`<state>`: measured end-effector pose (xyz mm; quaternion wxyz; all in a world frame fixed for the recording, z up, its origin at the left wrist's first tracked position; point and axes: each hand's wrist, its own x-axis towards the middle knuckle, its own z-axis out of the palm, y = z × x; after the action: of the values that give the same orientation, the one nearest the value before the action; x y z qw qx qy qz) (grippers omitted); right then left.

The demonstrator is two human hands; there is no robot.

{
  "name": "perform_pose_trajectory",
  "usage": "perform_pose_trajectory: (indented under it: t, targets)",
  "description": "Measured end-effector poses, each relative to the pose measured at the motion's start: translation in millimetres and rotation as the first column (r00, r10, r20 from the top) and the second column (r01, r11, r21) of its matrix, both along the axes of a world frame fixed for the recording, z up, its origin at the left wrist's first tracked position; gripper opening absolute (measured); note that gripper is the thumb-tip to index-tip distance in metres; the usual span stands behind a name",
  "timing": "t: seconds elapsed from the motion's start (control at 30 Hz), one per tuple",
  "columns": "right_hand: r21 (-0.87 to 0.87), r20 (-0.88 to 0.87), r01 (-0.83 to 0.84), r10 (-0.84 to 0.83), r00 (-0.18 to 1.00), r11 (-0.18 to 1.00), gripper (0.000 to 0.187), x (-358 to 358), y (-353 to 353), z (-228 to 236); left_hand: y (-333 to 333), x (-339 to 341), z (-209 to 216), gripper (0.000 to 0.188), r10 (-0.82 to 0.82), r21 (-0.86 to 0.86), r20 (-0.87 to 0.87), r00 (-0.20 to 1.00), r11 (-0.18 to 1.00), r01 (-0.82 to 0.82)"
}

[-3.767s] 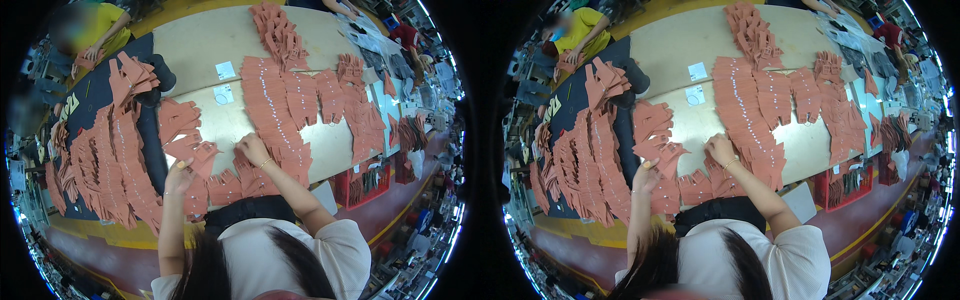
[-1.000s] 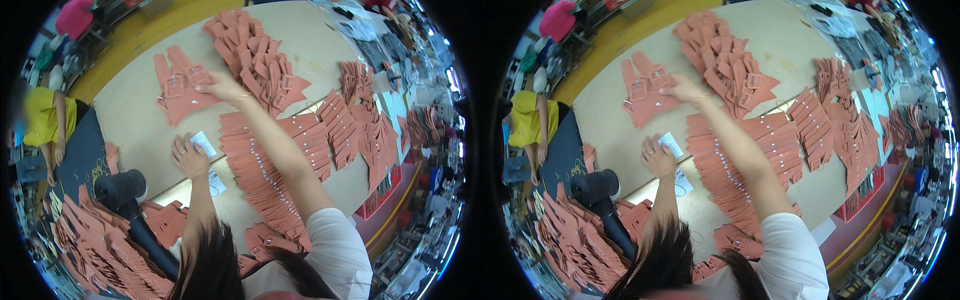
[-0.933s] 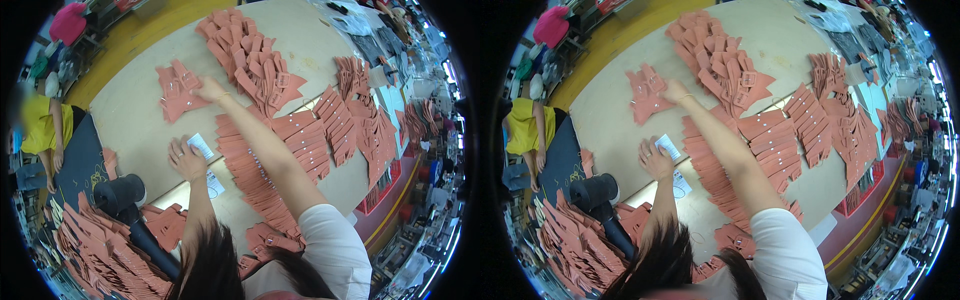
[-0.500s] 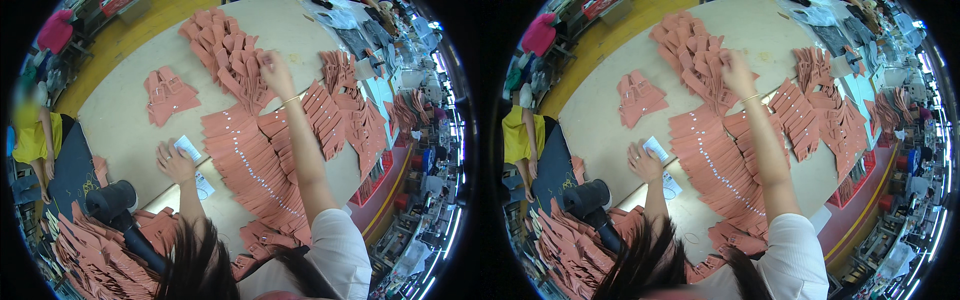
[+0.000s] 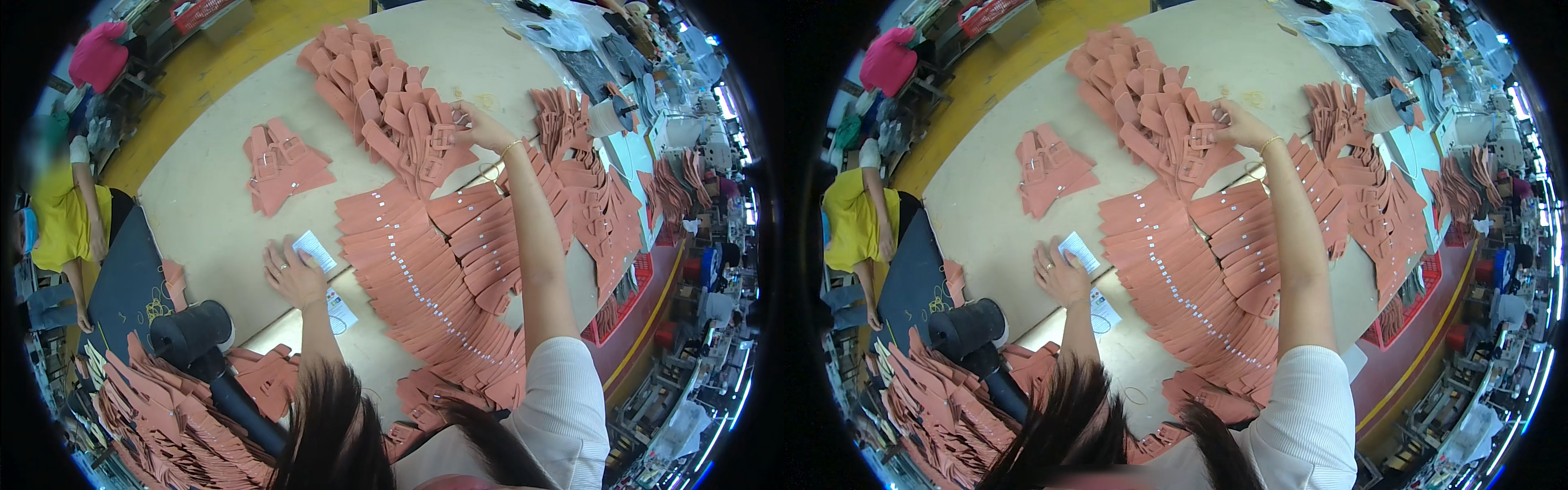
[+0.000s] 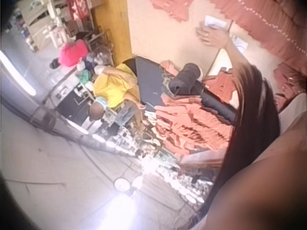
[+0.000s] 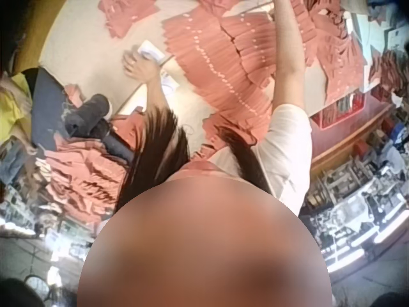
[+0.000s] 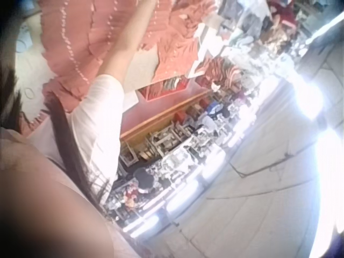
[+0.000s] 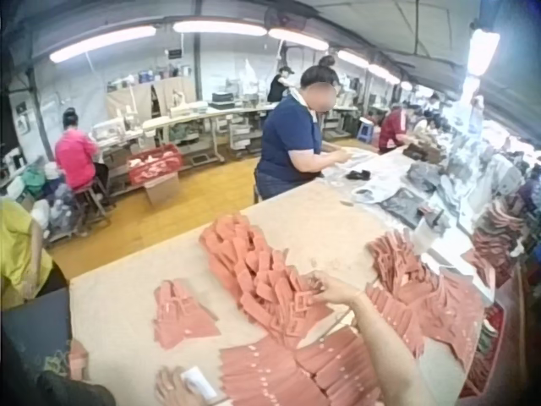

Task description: The person assembles small reddish-brown leather pieces by hand on a worktable. They pick up individual parts, align them, and place them into neat stacks. The person occasionally touches their face while continuing the repetitive assembly process.

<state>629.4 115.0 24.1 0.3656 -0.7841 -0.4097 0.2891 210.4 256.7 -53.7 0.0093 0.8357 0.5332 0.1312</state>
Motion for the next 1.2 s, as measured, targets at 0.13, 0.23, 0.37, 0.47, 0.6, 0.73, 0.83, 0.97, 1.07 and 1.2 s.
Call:
perform_pose_trajectory:
  t: [0.13, 0.23, 0.37, 0.47, 0.6, 0.73, 0.83, 0.97, 1.07, 1.2]
  targets:
    - [-0.080, 0.043, -0.057, 0.060, 0.997, 0.995, 0.054, 5, 2, 6, -1, 0, 1, 0.039, -0.005, 0.009, 0.001, 1.000, 1.000, 0.005]
    - [-0.027, 0.081, -0.037, 0.039, 0.996, 0.999, 0.052, 1, -6, 8, -1, 0, 1, 0.039, -0.003, -0.001, -0.008, 1.000, 1.000, 0.003]
    - [-0.054, 0.096, -0.023, 0.028, 0.995, 0.998, 0.048, -9, -24, 5, -1, -1, 0, 0.039, 0.007, -0.015, 0.018, 1.000, 1.000, -0.006]
    - [0.039, 0.139, -0.076, 0.070, 0.988, 0.996, 0.044, -16, -30, 2, -2, 0, -1, 0.039, 0.005, 0.001, 0.022, 1.000, 1.000, -0.005]
    - [0.017, 0.352, -0.089, 0.078, 0.933, 0.996, 0.041, -31, -28, 16, -1, 0, 0, 0.039, -0.002, 0.001, 0.023, 1.000, 1.000, 0.002]
    - [-0.099, 0.313, -0.061, 0.090, 0.946, 0.993, 0.029, -66, -36, 68, 0, -1, 0, 0.039, 0.014, -0.005, 0.023, 1.000, 1.000, -0.014]
    - [-0.152, 0.346, -0.118, 0.165, 0.923, 0.981, 0.027, -94, -30, 121, 0, -1, -1, 0.039, 0.031, -0.044, 0.019, 0.999, 0.999, -0.030]
    - [-0.015, 0.388, -0.240, 0.227, 0.894, 0.971, 0.030, -125, -2, 170, 0, -2, 1, 0.040, 0.026, -0.056, 0.025, 0.999, 0.998, -0.025]
    - [0.212, 0.207, -0.251, 0.208, 0.956, 0.944, 0.036, -141, 44, 156, 0, -1, 3, 0.040, 0.024, -0.055, 0.028, 0.999, 0.998, -0.023]
    - [0.088, -0.161, -0.278, 0.289, 0.944, 0.956, 0.043, -145, 132, 91, 0, -1, 5, 0.040, 0.029, -0.060, 0.023, 0.999, 0.998, -0.027]
